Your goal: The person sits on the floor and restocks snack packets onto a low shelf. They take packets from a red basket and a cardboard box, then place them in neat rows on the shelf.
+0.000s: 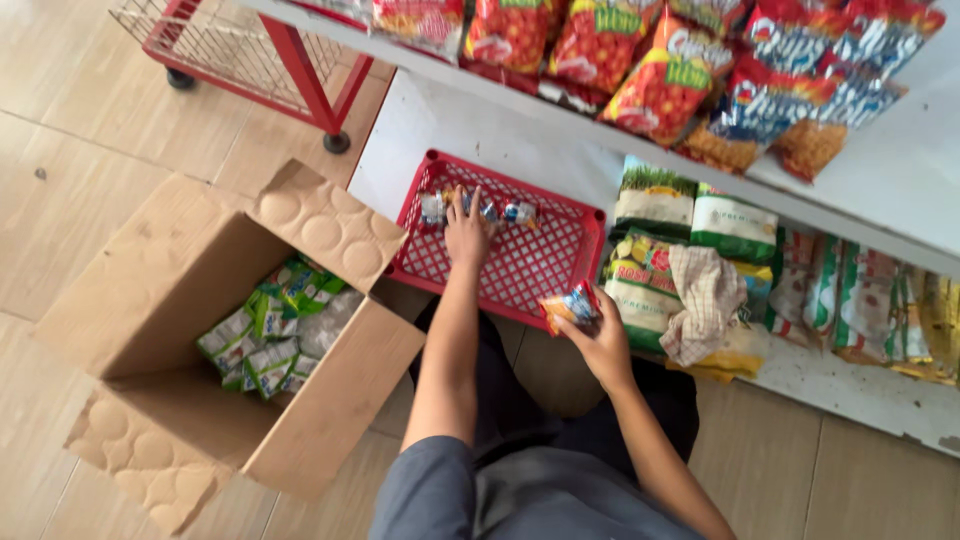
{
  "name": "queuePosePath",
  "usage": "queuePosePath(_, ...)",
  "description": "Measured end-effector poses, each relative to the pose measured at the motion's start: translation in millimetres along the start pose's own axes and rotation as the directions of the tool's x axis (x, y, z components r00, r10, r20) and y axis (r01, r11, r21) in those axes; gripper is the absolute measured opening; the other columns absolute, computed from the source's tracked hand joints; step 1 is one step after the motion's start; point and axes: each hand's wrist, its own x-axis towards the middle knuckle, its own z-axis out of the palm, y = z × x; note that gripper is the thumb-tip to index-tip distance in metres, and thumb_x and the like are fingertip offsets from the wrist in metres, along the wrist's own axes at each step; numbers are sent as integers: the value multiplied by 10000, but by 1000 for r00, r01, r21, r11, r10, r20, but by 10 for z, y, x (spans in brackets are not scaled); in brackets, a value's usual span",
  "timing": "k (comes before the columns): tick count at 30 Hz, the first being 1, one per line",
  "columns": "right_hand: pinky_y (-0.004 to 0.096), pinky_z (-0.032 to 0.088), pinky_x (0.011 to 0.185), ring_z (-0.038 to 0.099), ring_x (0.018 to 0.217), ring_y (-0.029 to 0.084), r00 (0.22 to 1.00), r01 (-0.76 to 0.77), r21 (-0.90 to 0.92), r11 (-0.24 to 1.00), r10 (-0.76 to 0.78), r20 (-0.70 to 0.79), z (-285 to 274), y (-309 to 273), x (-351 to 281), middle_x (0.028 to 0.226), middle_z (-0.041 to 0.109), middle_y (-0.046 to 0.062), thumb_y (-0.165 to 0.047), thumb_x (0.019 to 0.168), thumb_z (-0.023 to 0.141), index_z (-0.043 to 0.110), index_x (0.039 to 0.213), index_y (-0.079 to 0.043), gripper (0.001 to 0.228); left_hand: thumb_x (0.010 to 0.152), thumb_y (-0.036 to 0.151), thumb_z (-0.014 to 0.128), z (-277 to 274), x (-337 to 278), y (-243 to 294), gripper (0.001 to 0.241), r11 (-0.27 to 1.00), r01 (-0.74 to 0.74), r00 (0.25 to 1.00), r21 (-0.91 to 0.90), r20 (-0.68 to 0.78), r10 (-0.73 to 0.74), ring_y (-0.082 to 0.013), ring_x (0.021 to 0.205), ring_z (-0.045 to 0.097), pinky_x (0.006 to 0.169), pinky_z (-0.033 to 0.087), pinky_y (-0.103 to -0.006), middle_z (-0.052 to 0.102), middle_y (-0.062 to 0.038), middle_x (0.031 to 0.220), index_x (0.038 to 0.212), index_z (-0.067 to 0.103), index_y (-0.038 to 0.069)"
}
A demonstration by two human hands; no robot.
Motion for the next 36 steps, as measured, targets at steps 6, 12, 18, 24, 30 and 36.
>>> queuePosePath(6, 319, 566, 960, 666, 1128, 174, 996, -95, 29, 995, 94, 5, -127, -176, 23, 1289, 638, 108, -9, 841, 797, 458, 1466, 0, 711, 685, 225, 888, 279, -145, -162, 679, 994, -94, 993, 54, -71, 98, -439, 1362, 370, 1068, 455, -521, 414, -58, 1588, 1320, 648, 231)
queuePosePath(12, 312, 579, 911, 676, 1108, 170, 993, -118, 12, 993, 118, 31, 17, -198, 122, 1288, 637, 107, 1, 832, 805, 455, 1460, 1, 719, 691, -19, 782, 149, -545, -260, 538, 940, -66, 997, -334, 19, 77, -372, 1312, 507, 1125, 458, -452, 499, -91, 1506, 1201, 741, 148)
queuePosePath(18, 319, 601, 909, 691, 1096, 181, 993, -114, 72, 991, 112, 24, 108, -449, 153, 1290, 628, 96, 13, 839, 784, 444, 1469, -28, 717, 667, 38, 848, -660, -1098, 223, 485, 769, 52, 999, -637, 45, -29, -273, 1274, 559, 940, 581, -381, 500, -80, 1357, 1139, 747, 79)
queuePosePath(24, 371, 576, 998, 643, 1175, 216, 994, -41, 311, 949, 6, 112, -181, -988, 43, 1307, 583, 120, 86, 912, 714, 418, 1544, -61, 713, 736, 79, 901, -1535, -1656, 891, 482, 733, 40, 999, -679, 4, -50, -213, 1235, 590, 934, 592, -318, 508, -79, 1368, 1182, 720, 47)
queuePosePath(30, 362, 542, 1073, 576, 1313, 191, 930, 359, 306, 882, -366, -36, -860, -1880, -149, 1467, 502, 69, 100, 938, 699, 324, 1602, -105, 790, 756, 51, 860, -2267, -1699, 1601, 506, 712, -190, 982, -676, -121, 148, -233, 1229, 581, 957, 591, -330, 492, -84, 1430, 1240, 711, 74)
queuePosePath(36, 249, 529, 1021, 588, 1169, 138, 742, 649, 65, 758, -612, -274, -1550, -2802, -15, 1393, 537, 82, 86, 1043, 804, 274, 1642, -128, 828, 748, 61, 890, -2773, -1819, 2280, 532, 702, -455, 890, -548, -298, 345, -278, 1321, 554, 1058, 519, -390, 546, -93, 1406, 1248, 717, 111)
